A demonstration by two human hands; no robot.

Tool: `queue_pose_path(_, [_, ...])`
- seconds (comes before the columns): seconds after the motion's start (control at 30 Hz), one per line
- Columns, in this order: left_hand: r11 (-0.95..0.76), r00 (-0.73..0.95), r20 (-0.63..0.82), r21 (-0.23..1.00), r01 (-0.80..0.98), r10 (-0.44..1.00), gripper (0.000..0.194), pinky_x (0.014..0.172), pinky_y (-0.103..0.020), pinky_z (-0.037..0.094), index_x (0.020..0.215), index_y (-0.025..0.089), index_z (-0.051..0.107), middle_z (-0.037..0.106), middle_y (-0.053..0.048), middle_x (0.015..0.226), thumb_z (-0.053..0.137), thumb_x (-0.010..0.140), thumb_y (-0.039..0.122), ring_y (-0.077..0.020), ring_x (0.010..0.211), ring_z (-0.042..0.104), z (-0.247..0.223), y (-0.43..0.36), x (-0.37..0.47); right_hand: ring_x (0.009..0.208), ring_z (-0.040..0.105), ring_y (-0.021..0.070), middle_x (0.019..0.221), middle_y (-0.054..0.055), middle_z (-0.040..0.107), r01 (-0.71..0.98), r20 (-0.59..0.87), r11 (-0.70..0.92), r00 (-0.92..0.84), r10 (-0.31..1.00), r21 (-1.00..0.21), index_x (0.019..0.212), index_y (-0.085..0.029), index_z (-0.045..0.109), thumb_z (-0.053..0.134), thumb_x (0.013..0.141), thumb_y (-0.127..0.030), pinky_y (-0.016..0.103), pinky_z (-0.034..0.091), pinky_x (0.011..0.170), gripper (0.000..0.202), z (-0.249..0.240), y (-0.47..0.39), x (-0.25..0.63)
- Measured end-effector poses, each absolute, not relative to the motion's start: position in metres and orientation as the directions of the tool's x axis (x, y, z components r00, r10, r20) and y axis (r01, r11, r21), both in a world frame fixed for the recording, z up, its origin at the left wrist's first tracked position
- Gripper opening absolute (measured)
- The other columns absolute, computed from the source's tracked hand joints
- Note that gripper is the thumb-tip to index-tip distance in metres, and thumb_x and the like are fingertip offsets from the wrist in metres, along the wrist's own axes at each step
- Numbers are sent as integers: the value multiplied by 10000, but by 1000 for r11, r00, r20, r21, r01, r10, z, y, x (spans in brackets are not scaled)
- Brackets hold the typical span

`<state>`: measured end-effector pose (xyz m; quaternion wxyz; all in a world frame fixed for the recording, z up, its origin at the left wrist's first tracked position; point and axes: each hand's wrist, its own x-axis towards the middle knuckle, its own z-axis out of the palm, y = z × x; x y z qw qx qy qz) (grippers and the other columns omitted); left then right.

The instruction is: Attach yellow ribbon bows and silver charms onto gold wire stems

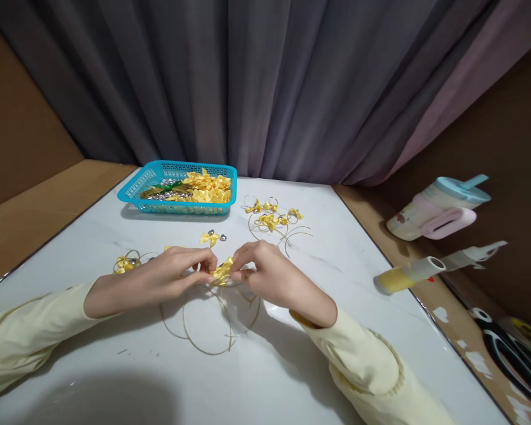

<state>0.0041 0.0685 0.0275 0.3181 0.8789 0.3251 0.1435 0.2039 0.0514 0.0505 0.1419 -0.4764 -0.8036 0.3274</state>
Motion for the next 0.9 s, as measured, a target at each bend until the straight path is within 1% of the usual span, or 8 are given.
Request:
queue_pose_path(0.1, [-629, 769, 59, 616, 474, 637, 125, 584, -218, 323, 788, 185, 474, 504, 35, 709, 401, 884, 152, -105, 634, 467, 31, 66, 2, 944, 549, 203, 1038, 65, 613, 699, -2, 390, -488, 873, -599, 760, -207, 733, 568, 759, -71, 359, 395, 865, 214, 53, 45, 202])
queue_pose_path(0.2, [-672, 799, 84, 597, 438, 596, 154, 587, -225, 319, 785, 185, 439, 482, 26, 722, 355, 913, 170, -111, 639, 448, 33, 65, 1, 973, 530, 204, 1063, 67, 584, 709, 9, 401, -487, 873, -580, 775, -217, 732, 559, 756, -34, 363, 383, 878, 252, 54, 42, 199])
queue_pose_path(0.43, [-693, 843, 50, 596, 405, 535, 134, 608, -238, 336, 805, 190, 402, 461, 4, 770, 335, 897, 120, -132, 685, 434, 37, 63, -3, 744, 562, 134, 859, 41, 638, 632, 3, 391, -523, 852, -669, 780, -158, 692, 486, 753, 17, 249, 423, 682, 272, 56, 43, 196])
queue_pose_path(0.53, [-662, 823, 32, 612, 432, 567, 145, 615, -245, 346, 834, 192, 414, 478, -2, 783, 304, 928, 175, -135, 691, 455, 39, 62, -2, 722, 561, 131, 834, 30, 650, 636, -9, 368, -508, 861, -678, 762, -160, 683, 486, 753, 1, 243, 417, 665, 254, 57, 42, 196])
queue_pose_path(0.63, [-545, 725, 4, 662, 514, 689, 194, 610, -256, 358, 927, 200, 413, 516, -2, 802, 254, 962, 305, -137, 681, 490, 42, 62, 0, 718, 562, 132, 831, 33, 649, 630, 5, 354, -486, 874, -691, 754, -156, 677, 495, 757, -19, 242, 417, 662, 228, 59, 42, 197])
queue_pose_path(0.7, [-486, 674, -23, 674, 556, 739, 246, 597, -259, 360, 936, 201, 421, 531, 3, 787, 248, 961, 374, -139, 666, 500, 42, 62, 3, 731, 568, 136, 826, 35, 648, 625, 13, 340, -466, 885, -703, 749, -158, 671, 496, 757, -26, 242, 421, 671, 219, 61, 42, 198])
queue_pose_path(0.8, [-544, 702, -16, 620, 565, 712, 331, 609, -271, 359, 821, 192, 463, 515, 3, 735, 248, 957, 405, -145, 653, 485, 39, 61, 7, 744, 573, 141, 823, 35, 652, 631, 8, 312, -437, 900, -710, 731, -156, 657, 500, 750, -32, 242, 425, 681, 201, 64, 41, 198])
queue_pose_path(0.9, [-632, 730, 55, 549, 548, 681, 337, 641, -278, 363, 751, 186, 448, 482, 4, 705, 240, 966, 341, -149, 662, 473, 35, 58, 11, 754, 575, 148, 839, 45, 661, 655, -12, 282, -406, 914, -701, 740, -146, 651, 498, 742, -35, 236, 427, 660, 189, 65, 38, 197])
